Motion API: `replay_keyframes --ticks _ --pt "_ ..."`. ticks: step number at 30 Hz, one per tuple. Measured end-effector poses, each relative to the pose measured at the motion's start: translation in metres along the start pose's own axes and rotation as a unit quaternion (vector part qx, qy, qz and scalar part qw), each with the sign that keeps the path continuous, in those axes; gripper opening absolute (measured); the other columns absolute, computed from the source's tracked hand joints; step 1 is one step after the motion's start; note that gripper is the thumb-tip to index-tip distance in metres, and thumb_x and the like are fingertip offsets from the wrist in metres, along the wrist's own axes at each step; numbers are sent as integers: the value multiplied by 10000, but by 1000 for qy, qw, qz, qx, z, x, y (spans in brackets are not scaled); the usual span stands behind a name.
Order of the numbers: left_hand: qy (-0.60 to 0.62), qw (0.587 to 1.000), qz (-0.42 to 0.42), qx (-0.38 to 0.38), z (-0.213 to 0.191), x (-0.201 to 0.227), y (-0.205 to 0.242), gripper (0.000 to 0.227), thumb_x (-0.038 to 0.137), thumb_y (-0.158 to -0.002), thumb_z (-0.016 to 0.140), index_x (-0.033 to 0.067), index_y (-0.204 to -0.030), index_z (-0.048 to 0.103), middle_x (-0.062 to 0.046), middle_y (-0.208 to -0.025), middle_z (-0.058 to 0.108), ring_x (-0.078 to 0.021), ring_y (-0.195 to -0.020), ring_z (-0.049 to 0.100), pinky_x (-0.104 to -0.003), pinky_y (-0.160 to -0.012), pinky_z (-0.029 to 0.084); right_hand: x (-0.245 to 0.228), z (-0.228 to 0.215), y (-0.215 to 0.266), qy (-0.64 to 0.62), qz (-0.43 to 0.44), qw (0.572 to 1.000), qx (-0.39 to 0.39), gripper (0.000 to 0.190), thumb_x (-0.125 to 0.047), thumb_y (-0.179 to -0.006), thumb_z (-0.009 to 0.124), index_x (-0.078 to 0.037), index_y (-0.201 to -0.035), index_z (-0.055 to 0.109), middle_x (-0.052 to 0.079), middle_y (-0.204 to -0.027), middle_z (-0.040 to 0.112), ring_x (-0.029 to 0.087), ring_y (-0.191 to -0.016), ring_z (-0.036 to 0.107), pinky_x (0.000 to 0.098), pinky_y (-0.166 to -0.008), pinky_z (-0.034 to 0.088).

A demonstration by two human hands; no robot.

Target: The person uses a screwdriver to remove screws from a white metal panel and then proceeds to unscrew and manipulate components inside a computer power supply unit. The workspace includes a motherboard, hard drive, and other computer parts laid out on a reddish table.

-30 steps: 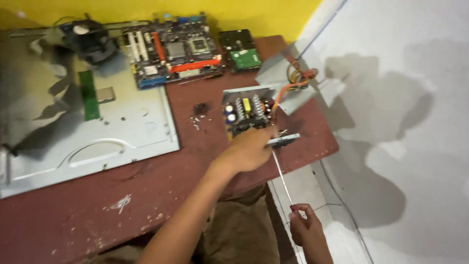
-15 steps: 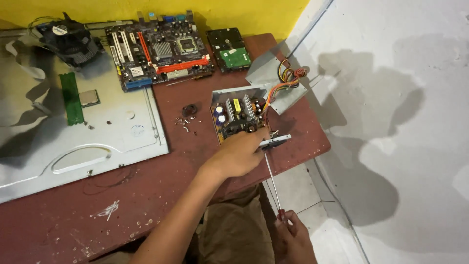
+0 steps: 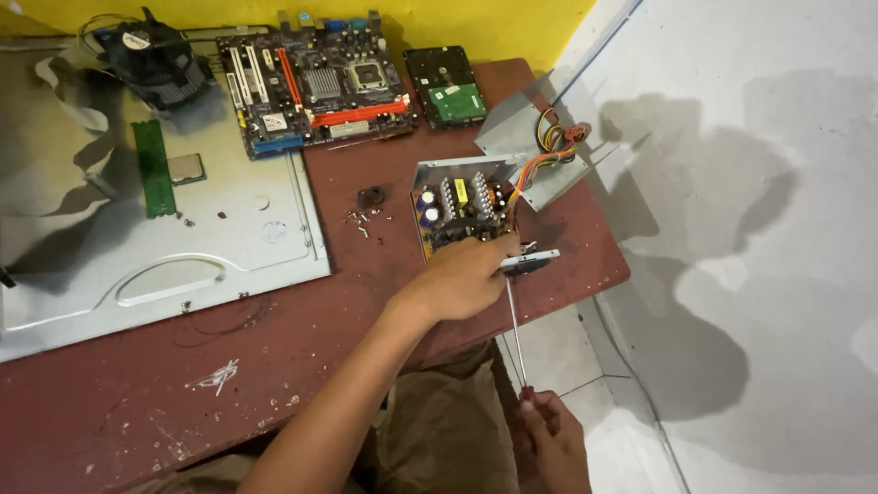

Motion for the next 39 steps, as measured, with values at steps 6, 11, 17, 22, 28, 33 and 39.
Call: replay_keyframes --ticks 6,11,17,22,28,33,39 --pt "-11 1000 9 1 2 -5 -4 343 93 -836 433 181 -1151 538 -218 -941 696 -481 -890 638 -560 -671 419 11 -15 -18 -94 178 972 -122 384 -414 -1050 530 -62 -919 612 -44 -560 277 71 -401 109 276 -382 104" --pt "16 1000 -6 -26 -4 0 -1 324 92 -866 407 191 -1144 540 -152 -872 657 -370 -880 608 -505 -668 398 5 9 3 -45 32 997 56 126 96 -942 611 50 -1059 607 166 -1134 651 298 -1063 621 399 -934 504" --pt "10 1000 0 -17 -3 1 0 278 87 -853 409 155 -1088 540 -197 -869 667 -428 -838 629 -515 -660 411 15 -4 -8 -22 64 996 -56 447 -328 -1053 530 71 -954 704 0 -546 246 97 -449 176 260 -410 80" --pt "18 1000 -4 -20 -4 0 -1 293 78 -837 413 183 -1077 546 -150 -854 666 -384 -835 621 -494 -665 404 31 -19 -17 -130 175 959 -179 187 -303 -998 555 -136 -1048 622 -62 -583 225 65 -417 130 270 -407 111" --pt "13 1000 7 -8 -1 -2 -3 318 78 -827 418 190 -1085 568 -175 -891 693 -418 -874 637 -521 -690 419 20 -5 -5 -51 31 998 -32 183 -151 -1010 584 25 -998 635 114 -737 511 135 -515 305 255 -468 209" --pt "29 999 0 -31 -4 1 2 321 62 -871 417 173 -1139 554 -122 -798 633 -331 -787 591 -468 -657 389 22 -23 -16 -60 123 985 -102 554 -510 -1075 457 -13 -911 639 4 -504 268 110 -406 167 300 -404 130" --pt "17 1000 12 -16 0 -5 -5 256 85 -892 464 183 -1101 574 -128 -781 661 -347 -756 621 -483 -656 399 6 -14 -1 -37 86 992 -80 198 -21 -904 667 -111 -995 516 27 -702 406 112 -474 238 292 -427 167"
Point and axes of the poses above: each hand's wrist, its own y-axis away from the middle knuckle, its own z-axis out of the palm, x = y × z, the point moved 1 cm from there along -y, towards the middle knuckle
